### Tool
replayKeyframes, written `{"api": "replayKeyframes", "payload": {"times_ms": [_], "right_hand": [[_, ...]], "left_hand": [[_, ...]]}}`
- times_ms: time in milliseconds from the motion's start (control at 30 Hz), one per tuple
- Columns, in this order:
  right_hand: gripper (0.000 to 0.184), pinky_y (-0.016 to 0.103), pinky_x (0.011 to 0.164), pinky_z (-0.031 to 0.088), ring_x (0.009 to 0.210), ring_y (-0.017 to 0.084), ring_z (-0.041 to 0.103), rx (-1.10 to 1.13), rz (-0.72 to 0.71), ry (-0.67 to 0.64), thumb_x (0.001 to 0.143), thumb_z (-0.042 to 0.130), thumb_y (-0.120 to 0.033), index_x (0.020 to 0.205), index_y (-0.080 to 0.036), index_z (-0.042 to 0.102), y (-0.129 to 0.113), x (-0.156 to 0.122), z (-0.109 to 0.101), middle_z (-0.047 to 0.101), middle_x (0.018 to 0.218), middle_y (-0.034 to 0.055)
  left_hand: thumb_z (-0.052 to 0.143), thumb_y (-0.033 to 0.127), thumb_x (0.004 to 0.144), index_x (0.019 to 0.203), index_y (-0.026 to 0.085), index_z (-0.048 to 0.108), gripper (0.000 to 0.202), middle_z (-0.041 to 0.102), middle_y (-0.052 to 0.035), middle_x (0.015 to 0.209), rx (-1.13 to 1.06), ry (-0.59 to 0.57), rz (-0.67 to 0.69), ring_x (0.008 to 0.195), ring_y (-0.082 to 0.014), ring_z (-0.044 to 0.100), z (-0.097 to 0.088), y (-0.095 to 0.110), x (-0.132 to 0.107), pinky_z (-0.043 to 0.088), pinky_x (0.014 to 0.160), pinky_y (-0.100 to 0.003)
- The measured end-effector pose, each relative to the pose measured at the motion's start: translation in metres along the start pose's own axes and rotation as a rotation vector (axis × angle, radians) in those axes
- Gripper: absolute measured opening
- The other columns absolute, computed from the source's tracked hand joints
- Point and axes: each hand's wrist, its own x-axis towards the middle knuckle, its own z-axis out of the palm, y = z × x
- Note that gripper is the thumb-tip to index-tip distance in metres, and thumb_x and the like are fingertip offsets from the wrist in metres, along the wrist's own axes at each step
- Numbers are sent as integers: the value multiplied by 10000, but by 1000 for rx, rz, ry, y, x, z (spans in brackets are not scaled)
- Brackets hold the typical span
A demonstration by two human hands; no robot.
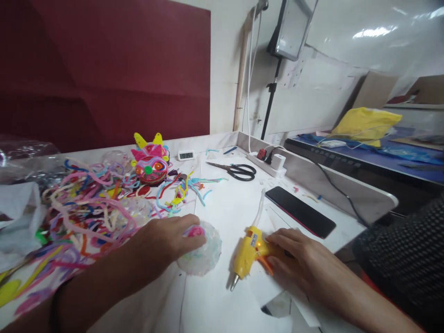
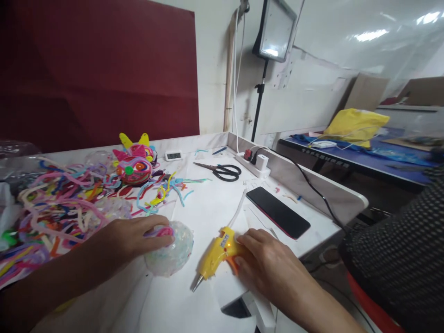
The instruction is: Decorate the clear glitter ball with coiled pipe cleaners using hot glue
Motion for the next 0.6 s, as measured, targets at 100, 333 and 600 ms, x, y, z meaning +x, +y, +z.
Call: {"api": "replayKeyframes", "payload": {"times_ms": [100, 333, 600], "right_hand": [[286, 411, 721, 499, 790, 224, 611, 1, -12, 5, 973, 355, -328, 922, -201, 606, 2, 4, 3, 592, 905, 86], [302, 370, 691, 504, 727, 204, 610, -44, -67, 1, 980, 354, -270, 825, -206, 604, 6, 13, 6, 596, 832, 73], [264, 305, 591, 524, 643, 182, 621, 194, -68, 170, 951, 468, -399, 775, -253, 601, 4, -1, 4, 651, 765, 43]], "left_hand": [[386, 8, 870, 1077, 239, 564, 357, 603, -81, 1321, 3, 15, 48, 995, -214, 664, 2, -1, 0, 501, 757, -281], [404, 9, 898, 1015, 221, 604, 315, 701, -52, 1110, -32, 13, 80, 781, -172, 638, -4, 0, 6, 471, 657, -268], [412, 20, 918, 1051, 222, 607, 310, 692, -61, 1149, -80, 19, 83, 956, -201, 608, -3, -2, 5, 488, 684, -255]]}}
